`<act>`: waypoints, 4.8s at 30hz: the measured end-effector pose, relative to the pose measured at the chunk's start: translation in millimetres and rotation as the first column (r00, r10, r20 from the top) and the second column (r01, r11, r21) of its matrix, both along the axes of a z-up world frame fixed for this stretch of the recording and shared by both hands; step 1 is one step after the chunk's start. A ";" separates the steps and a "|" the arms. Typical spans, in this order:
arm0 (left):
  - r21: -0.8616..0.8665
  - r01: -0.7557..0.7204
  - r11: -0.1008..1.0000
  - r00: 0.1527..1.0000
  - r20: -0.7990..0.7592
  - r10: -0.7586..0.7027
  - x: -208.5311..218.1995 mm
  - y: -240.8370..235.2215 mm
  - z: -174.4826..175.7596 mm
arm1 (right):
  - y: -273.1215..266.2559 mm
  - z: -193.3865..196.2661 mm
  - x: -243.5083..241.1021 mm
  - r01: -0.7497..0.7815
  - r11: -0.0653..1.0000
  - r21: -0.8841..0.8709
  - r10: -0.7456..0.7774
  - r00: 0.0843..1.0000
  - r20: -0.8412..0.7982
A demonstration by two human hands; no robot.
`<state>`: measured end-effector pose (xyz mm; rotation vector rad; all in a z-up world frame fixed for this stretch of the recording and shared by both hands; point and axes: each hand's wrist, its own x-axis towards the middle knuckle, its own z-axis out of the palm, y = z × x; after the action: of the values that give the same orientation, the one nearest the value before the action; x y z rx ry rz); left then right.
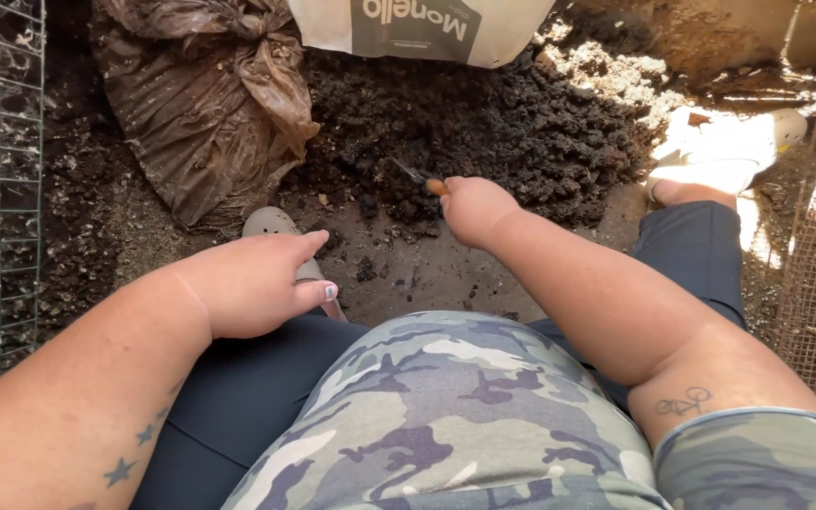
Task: Using a small hand rake to turn and aerate soil or compost inside a fenced enclosure.
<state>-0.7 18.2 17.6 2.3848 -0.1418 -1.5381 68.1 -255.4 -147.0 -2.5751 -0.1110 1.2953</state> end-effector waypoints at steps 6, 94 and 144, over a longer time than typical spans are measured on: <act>-0.013 0.001 1.000 1.000 0.024 0.000 -1.7 4.2 -5.3 | 12.4 16.9 -18.1 -0.260 0.936 -0.238 0.303 0.938 0.166; 0.089 0.028 0.996 0.998 0.047 -0.032 -3.4 -15.1 -7.3 | -76.9 -5.7 -83.9 0.449 0.848 0.282 -0.492 0.864 0.104; 0.131 0.020 0.991 0.997 0.074 -0.030 7.6 -33.2 -21.3 | -185.9 36.6 -57.1 0.388 0.907 -0.162 -0.331 0.897 0.292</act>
<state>7.0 -15.1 -3.7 2.5533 -0.0900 -1.5116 11.0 -441.3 -110.4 -2.7573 0.4689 0.8729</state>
